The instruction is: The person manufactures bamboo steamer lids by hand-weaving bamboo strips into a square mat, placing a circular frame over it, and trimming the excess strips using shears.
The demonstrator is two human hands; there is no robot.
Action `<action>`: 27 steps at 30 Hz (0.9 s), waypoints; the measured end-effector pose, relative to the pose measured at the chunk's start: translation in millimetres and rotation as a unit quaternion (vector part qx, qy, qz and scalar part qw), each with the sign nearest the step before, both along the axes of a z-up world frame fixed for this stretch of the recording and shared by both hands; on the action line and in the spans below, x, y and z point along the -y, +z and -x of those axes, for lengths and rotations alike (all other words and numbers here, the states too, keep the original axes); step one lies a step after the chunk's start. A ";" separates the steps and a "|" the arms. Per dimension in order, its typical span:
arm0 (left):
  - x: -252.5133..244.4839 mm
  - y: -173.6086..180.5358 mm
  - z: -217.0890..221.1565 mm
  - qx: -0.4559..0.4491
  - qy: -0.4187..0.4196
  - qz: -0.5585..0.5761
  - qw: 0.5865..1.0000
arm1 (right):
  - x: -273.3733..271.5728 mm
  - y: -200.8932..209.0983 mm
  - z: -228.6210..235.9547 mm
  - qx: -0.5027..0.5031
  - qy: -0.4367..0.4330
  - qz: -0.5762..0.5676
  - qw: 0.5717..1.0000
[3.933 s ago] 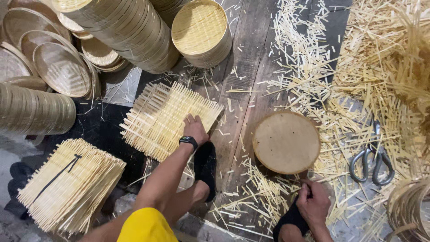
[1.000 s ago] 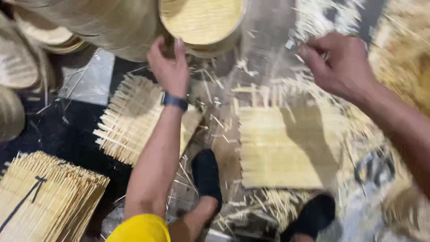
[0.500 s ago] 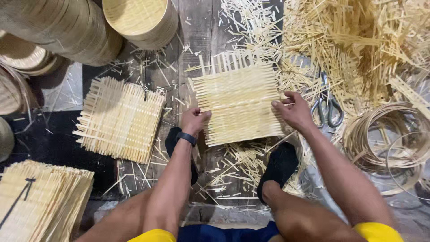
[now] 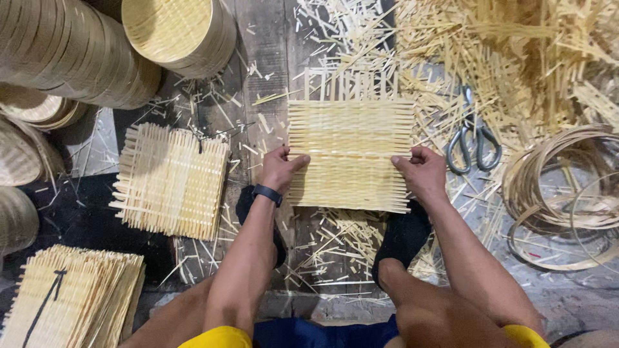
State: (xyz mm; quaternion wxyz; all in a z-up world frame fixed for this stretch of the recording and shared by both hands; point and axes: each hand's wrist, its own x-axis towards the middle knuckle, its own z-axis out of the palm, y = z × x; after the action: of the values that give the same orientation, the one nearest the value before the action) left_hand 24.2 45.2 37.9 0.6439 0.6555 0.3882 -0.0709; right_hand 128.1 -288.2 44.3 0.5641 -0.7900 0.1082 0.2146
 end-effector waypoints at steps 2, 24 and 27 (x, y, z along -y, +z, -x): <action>3.5 5.4 -1.3 -0.002 0.019 0.015 1.000 | 3.9 -5.3 4.4 0.027 -0.005 0.018 0.999; 68.1 89.9 -31.8 0.066 -0.458 -0.364 0.808 | 4.3 -6.5 4.7 0.043 -0.015 0.011 0.999; 96.4 90.0 -31.6 0.073 -0.564 -0.402 0.718 | 4.2 -7.7 4.1 0.050 -0.023 -0.036 0.998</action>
State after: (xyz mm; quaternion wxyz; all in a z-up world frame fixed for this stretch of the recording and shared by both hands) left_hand 55.8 -51.2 127.9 0.1872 0.9532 -0.1098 -0.2104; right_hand 124.0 -292.3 36.6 0.6019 -0.7760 0.0900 0.1659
